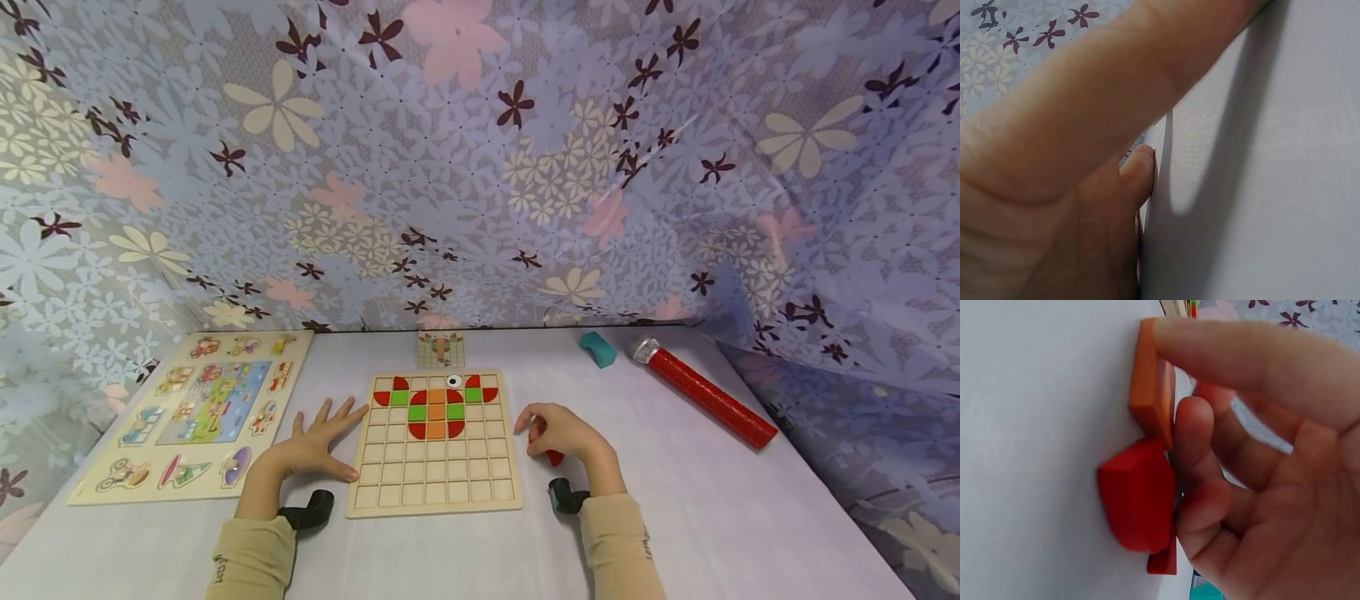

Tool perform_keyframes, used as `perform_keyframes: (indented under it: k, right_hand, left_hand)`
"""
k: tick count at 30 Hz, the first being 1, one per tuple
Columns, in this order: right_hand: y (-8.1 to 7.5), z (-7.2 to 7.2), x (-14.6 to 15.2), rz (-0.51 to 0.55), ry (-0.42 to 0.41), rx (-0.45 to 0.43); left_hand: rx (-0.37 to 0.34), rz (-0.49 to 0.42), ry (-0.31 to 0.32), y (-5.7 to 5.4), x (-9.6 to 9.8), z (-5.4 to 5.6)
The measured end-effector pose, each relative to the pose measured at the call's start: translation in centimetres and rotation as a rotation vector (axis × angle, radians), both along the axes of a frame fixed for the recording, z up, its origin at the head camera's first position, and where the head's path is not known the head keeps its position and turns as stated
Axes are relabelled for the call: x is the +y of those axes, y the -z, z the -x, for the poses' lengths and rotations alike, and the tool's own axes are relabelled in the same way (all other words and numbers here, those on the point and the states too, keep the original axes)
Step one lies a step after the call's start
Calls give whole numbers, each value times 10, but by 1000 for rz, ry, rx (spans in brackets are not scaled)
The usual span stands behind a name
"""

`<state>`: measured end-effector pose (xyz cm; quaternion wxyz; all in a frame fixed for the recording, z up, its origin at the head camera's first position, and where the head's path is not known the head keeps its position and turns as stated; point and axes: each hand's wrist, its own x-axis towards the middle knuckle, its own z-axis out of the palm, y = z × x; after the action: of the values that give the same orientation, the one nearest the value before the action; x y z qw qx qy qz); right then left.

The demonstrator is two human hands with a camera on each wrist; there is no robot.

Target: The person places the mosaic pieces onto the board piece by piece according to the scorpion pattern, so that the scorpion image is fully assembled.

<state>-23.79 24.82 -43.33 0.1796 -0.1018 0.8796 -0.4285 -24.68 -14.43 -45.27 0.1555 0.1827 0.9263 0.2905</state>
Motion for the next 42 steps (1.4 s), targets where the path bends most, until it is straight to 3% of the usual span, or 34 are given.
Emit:
perform_keyframes:
  k: [5,11,25,34,42]
  right_hand:
    - [1,1,-4,-109,95,95]
    - [1,2,-5,-158,125,117]
    - [-5,5,-16,70,291,43]
    - [-5,3,-35,160,250,-18]
    - [-4,1,-49,198,244,-2]
  left_hand:
    - [-1,0,-2,0,0,0]
    - [2,4,-3,0,0,0]
    - [-3,2,6,-4,1,-2]
    - [-7,2,8,-3,1,-2]
    - [-3,4,10,-2,0,-2]
